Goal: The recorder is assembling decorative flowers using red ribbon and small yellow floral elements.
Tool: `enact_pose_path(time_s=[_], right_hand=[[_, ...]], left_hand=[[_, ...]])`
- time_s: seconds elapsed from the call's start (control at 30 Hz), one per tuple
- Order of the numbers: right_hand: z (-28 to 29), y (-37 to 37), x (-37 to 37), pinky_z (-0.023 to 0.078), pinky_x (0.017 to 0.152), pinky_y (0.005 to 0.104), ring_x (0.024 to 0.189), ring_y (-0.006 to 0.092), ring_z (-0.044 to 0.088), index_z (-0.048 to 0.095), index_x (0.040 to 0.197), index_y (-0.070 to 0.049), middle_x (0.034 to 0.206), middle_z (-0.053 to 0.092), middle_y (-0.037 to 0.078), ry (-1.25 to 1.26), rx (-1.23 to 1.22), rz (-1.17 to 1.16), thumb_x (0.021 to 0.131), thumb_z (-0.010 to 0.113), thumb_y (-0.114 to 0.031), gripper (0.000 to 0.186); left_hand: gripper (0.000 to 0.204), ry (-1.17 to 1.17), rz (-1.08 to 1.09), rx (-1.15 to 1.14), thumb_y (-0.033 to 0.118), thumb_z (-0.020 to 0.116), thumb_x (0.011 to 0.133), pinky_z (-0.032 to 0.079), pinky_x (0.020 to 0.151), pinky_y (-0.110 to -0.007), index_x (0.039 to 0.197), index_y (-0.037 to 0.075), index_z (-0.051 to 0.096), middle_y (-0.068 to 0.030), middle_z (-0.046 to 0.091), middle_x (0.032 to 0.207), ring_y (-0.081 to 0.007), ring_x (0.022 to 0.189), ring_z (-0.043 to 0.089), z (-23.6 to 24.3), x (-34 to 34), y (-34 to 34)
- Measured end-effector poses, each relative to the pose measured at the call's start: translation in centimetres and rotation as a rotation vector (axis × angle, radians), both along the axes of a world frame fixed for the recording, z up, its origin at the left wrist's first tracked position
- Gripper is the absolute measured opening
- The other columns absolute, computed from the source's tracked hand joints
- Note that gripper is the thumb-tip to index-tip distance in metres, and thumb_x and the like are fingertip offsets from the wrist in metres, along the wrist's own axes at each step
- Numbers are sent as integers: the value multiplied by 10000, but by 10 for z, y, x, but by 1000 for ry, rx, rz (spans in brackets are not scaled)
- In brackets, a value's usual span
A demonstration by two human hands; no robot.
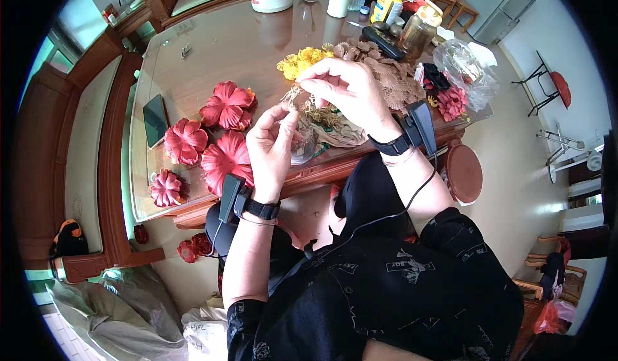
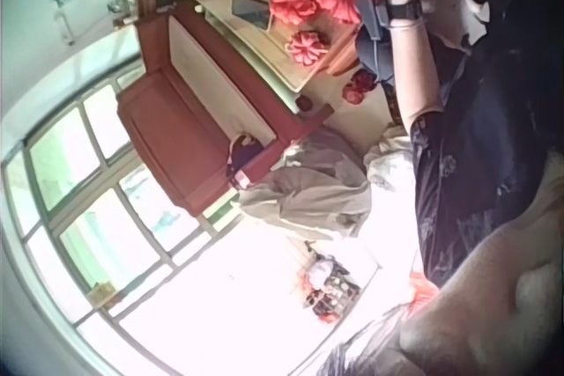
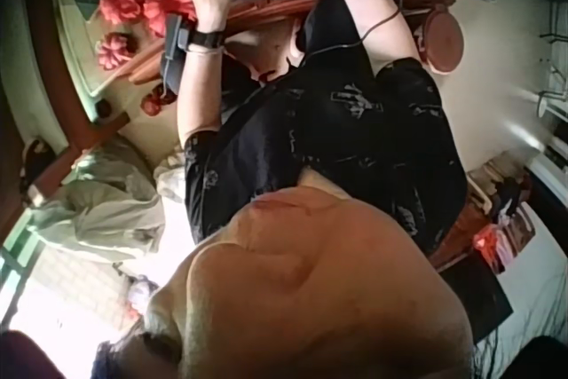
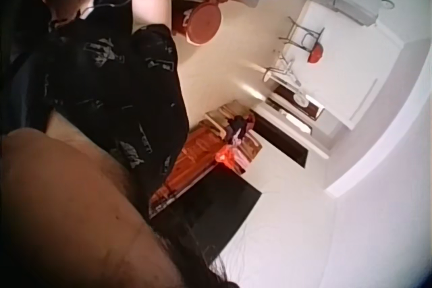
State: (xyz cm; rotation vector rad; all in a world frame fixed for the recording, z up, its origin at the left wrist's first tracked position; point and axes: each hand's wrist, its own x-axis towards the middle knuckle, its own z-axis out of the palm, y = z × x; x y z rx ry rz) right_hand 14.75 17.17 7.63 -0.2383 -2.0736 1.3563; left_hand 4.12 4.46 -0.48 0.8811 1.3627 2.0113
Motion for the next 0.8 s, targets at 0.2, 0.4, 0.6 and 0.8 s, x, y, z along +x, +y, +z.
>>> enact_pose_path(time_s=[0.2,0.4,0.6,0.8], right_hand=[[3,1,-3,456,567,189,631,48,576,659,995,2,806,650,20,18,30,3,889,636,-64,127],[9,2,-4,454,531,193,597,57,587,664,977,-17,778,650,19,-22,139,-19,896,638,-112,127],[16,0,-3,454,534,192,601,54,590,671,996,-31,793,661,15,-61,163,20,901,631,-120,136],[27,2,-2,463,558,201,615,58,594,675,1006,-38,805,665,17,-167,221,31,896,632,-118,142]], left_hand=[[187,-9,4,1,106,646,906,442,563,-175,1068,13,638,1,642,880,-34,616,537,-1,0,-1],[195,-13,-16,22,114,640,912,442,560,-173,1074,7,630,-2,641,864,-36,619,548,-1,-1,0],[203,-15,-18,13,115,633,917,439,559,-170,1085,1,625,-2,645,856,-36,621,554,-1,-1,-1],[197,-24,-15,26,123,650,906,424,537,-170,1062,4,632,7,632,830,-29,591,527,1,-1,-1]])
